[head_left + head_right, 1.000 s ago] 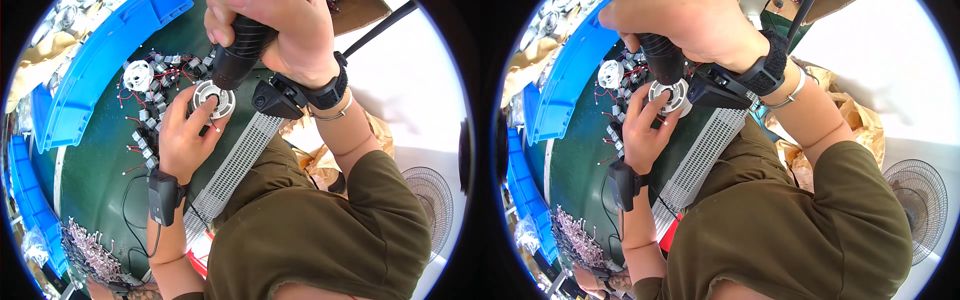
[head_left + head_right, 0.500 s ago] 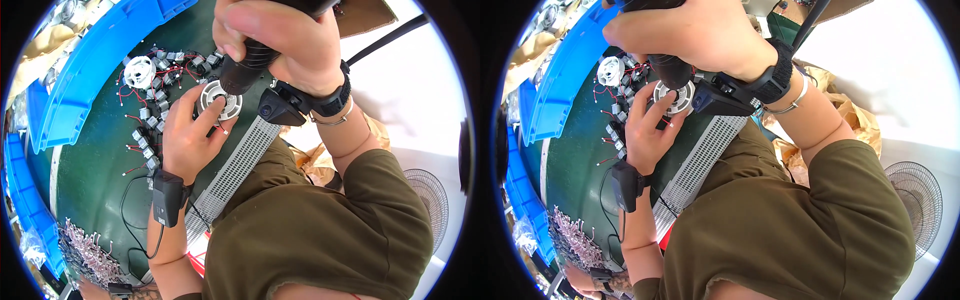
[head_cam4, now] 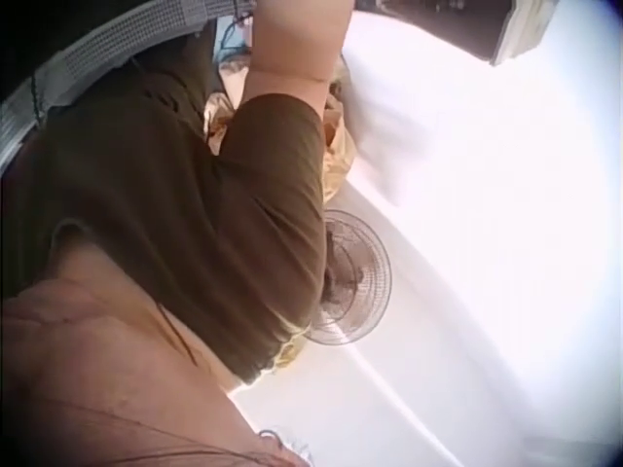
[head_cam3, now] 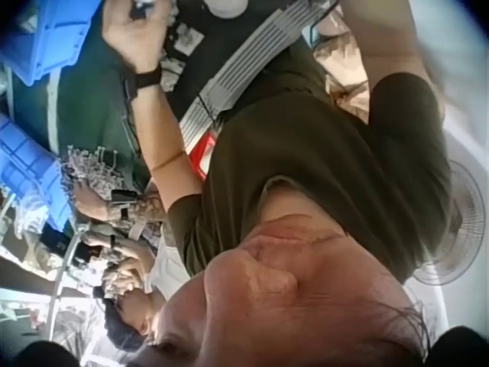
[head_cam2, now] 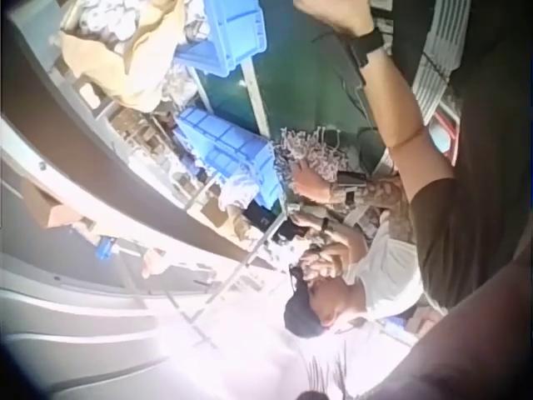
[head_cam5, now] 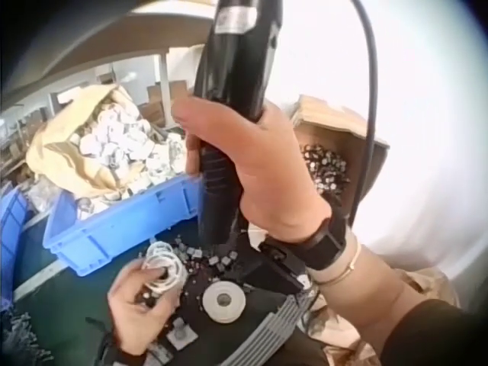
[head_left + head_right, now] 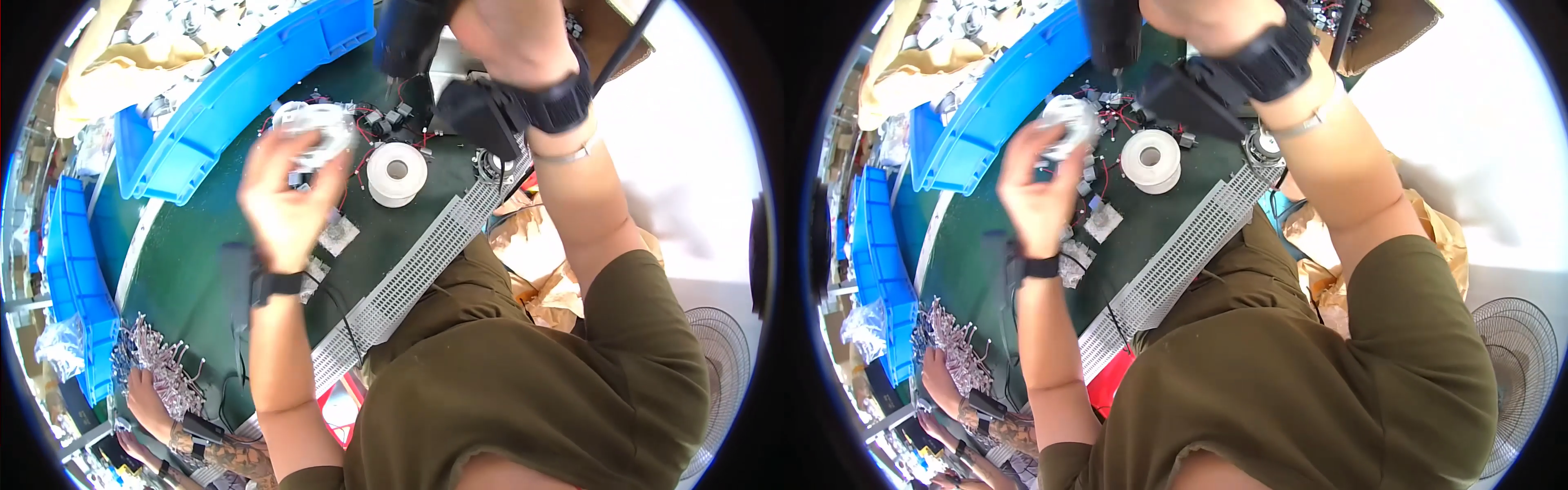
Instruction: The person picks up a motor and fits it into a white plastic housing by hand. Using a power screwdriver, they drive a screw into the assembly to secure the motor and then repeat the process.
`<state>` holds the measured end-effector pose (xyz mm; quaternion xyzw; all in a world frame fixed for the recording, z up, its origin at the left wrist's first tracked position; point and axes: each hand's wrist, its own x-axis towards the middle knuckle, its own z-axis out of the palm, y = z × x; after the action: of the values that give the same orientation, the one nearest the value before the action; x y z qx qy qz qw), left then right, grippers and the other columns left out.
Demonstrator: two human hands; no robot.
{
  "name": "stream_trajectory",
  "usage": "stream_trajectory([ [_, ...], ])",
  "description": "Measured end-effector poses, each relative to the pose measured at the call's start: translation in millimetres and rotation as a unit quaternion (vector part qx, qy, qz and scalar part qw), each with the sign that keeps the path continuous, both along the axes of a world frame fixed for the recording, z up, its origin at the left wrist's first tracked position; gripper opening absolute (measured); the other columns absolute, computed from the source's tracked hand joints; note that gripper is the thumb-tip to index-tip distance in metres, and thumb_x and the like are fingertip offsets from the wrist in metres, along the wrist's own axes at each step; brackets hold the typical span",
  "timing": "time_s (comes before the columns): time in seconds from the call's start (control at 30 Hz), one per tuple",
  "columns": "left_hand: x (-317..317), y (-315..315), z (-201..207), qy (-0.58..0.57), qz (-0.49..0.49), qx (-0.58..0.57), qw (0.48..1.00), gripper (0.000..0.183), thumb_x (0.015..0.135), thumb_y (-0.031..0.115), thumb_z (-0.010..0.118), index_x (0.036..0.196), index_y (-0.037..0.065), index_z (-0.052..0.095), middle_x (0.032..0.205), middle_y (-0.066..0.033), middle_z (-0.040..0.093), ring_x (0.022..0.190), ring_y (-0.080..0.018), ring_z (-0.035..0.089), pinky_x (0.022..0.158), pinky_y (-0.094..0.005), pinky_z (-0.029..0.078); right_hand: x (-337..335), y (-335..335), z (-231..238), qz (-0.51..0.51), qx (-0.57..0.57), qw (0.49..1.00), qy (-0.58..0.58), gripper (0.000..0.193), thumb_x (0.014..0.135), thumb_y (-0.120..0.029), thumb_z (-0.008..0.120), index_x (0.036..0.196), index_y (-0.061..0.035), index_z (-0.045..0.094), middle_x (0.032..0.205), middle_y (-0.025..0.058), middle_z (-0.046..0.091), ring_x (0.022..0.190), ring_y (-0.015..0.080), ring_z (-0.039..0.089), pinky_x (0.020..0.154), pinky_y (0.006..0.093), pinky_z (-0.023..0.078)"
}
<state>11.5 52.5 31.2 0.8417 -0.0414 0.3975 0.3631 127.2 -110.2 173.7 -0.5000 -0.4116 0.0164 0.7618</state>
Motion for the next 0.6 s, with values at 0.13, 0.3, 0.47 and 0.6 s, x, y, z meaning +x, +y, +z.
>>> stream_trajectory([
  [0.13, -57.8, 125.5, -19.7, 0.101, 0.235, 0.068, 0.964, 0.026, 0.072, 0.013, 0.075, 0.094, 0.002, 0.064, 0.095, -0.0157, 0.065, 0.088, -0.0264, 0.063, 0.081, -0.0349, 0.048, 16.9, 10.6, -17.9, -0.097, -0.104, 0.988, -0.067, 0.016, 0.081, -0.015, 0.069, 0.079, -0.0022, 0.06, 0.065, 0.0007, 0.056, 0.058, 0.0082, 0.052, 0.053, 0.0218, 0.041],
  [0.3, -80.4, 154.9, -26.4, 0.247, 0.319, 0.178, 0.898, 0.032, 0.077, 0.016, 0.069, 0.104, 0.002, 0.061, 0.103, -0.0181, 0.062, 0.094, -0.0349, 0.059, 0.084, -0.0407, 0.047, 18.6, 14.0, -33.3, -0.107, -0.083, 0.991, 0.016, 0.016, 0.079, -0.012, 0.07, 0.077, -0.0008, 0.06, 0.066, 0.0009, 0.056, 0.057, 0.0077, 0.052, 0.052, 0.0212, 0.041],
  [0.47, 17.0, 59.5, 15.8, 0.146, 0.034, 0.255, 0.955, 0.041, 0.076, 0.002, 0.06, 0.117, 0.008, 0.057, 0.122, -0.0183, 0.054, 0.112, -0.0338, 0.052, 0.095, -0.0431, 0.042, 28.9, 15.1, -38.1, -0.161, -0.117, 0.98, -0.018, 0.017, 0.079, -0.013, 0.071, 0.079, -0.0006, 0.059, 0.066, 0.0008, 0.057, 0.058, 0.0081, 0.053, 0.054, 0.0208, 0.042],
  [0.6, 77.7, 83.8, -10.3, 0.269, -0.076, 0.322, 0.904, 0.07, 0.064, 0.002, 0.067, 0.13, 0.012, 0.045, 0.131, -0.0155, 0.047, 0.117, -0.0357, 0.047, 0.099, -0.0383, 0.04, 25.0, 22.6, -39.0, -0.169, -0.103, 0.98, -0.03, 0.024, 0.079, -0.011, 0.071, 0.095, 0.0002, 0.056, 0.073, 0.0017, 0.059, 0.063, 0.0085, 0.055, 0.057, 0.0211, 0.044],
])
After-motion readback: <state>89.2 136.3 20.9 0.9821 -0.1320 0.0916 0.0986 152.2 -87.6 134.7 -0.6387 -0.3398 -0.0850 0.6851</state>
